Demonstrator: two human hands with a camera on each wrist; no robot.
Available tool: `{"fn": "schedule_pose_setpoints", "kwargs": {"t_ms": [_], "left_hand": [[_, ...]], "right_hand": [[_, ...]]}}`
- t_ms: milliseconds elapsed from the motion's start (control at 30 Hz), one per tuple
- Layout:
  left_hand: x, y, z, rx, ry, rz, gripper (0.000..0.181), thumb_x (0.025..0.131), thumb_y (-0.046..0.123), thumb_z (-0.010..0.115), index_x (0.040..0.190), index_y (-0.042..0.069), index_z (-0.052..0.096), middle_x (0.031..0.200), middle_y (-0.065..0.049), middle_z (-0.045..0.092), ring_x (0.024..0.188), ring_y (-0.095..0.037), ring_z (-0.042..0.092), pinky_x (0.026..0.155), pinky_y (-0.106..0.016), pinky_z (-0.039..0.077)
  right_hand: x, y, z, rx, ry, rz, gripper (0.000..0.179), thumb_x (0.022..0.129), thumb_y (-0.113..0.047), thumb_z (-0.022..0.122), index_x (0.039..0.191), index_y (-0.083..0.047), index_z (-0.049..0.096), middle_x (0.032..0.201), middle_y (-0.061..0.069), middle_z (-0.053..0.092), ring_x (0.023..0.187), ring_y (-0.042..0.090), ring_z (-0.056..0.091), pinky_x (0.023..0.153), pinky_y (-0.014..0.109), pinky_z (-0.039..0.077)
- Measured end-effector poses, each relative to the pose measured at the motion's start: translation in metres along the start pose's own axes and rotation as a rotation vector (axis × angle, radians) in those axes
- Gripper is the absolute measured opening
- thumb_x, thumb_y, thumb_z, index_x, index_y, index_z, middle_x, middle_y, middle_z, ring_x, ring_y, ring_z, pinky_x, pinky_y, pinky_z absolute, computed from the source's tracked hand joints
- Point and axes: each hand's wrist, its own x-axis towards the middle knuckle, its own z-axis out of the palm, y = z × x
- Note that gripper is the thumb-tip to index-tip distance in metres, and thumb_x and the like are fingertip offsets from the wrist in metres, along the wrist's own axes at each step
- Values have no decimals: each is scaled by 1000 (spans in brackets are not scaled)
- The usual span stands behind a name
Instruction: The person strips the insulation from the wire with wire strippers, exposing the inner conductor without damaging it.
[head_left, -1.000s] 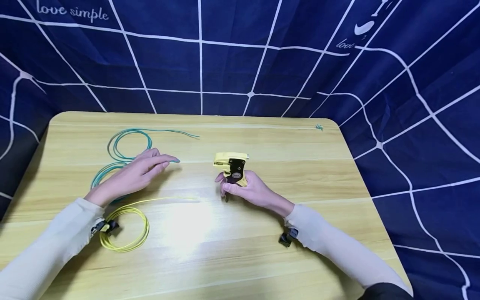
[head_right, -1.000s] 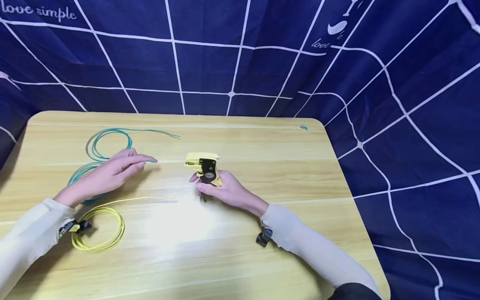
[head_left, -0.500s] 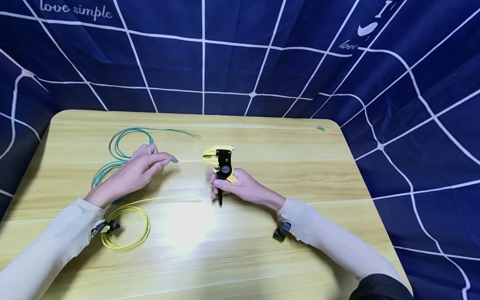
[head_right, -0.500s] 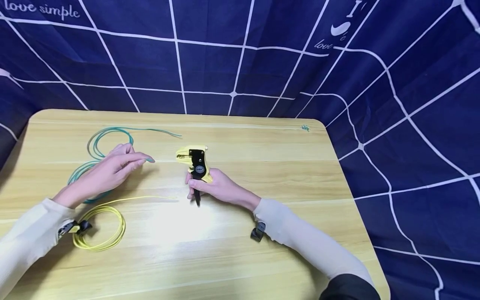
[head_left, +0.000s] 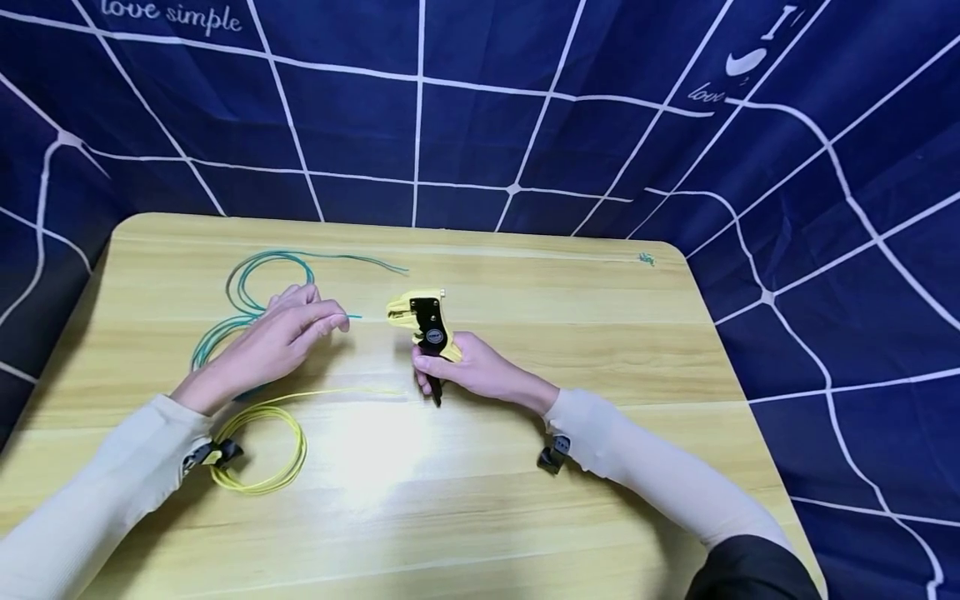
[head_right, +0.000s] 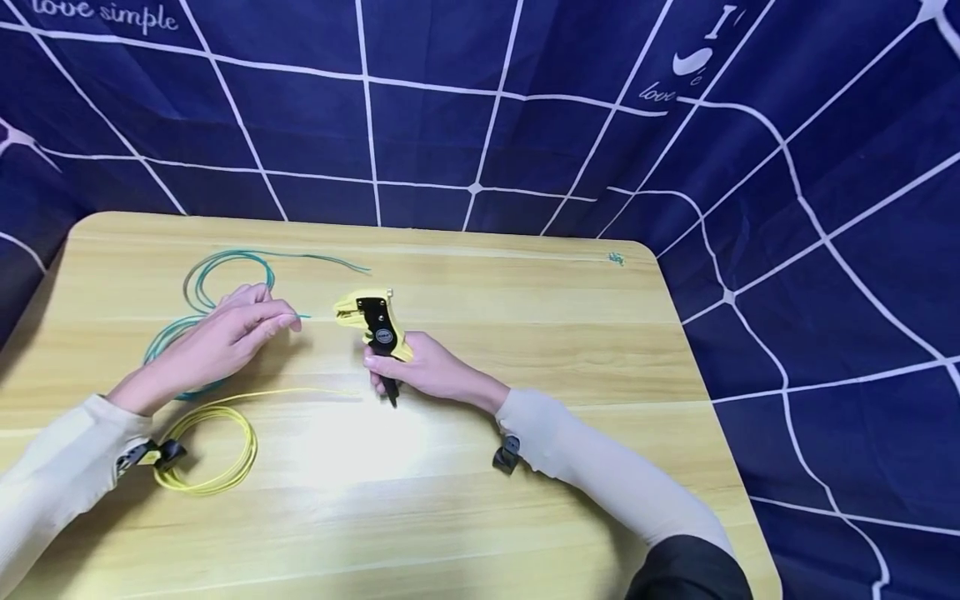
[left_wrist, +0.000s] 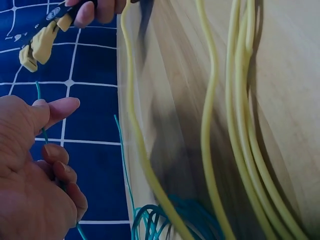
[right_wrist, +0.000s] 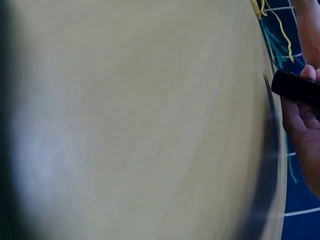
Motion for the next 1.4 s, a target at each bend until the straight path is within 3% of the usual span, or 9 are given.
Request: {"fn": "schedule_pose_setpoints", "kwargs": {"t_ms": [367, 667, 1400], "left_hand": [[3, 9, -3, -15, -18, -6, 23, 114, 10, 58, 120, 9, 80, 95, 2, 53, 88, -18, 43, 84, -42, 32], [4, 14, -3, -35, -17, -1, 23, 114, 10, 57, 118, 10, 79, 94, 3, 53, 88, -17, 43, 83, -43, 32], [6, 16, 1, -51, -24, -14, 23, 115, 13, 57, 115, 12, 79, 92, 3, 53, 90, -17, 44, 84, -43, 32]], "right_hand": [[8, -1, 3, 11, 5, 31, 23, 113, -17, 63, 111, 5, 66, 88, 18, 70, 84, 30, 68, 80, 39, 57], [13, -3, 8, -1, -13, 46, 27, 111, -18, 66, 111, 9, 66, 89, 17, 71, 81, 26, 68, 74, 36, 57], [18, -4, 10, -56, -12, 51, 31, 111, -23, 66, 109, 8, 69, 87, 19, 72, 79, 27, 70, 73, 35, 54]]}}
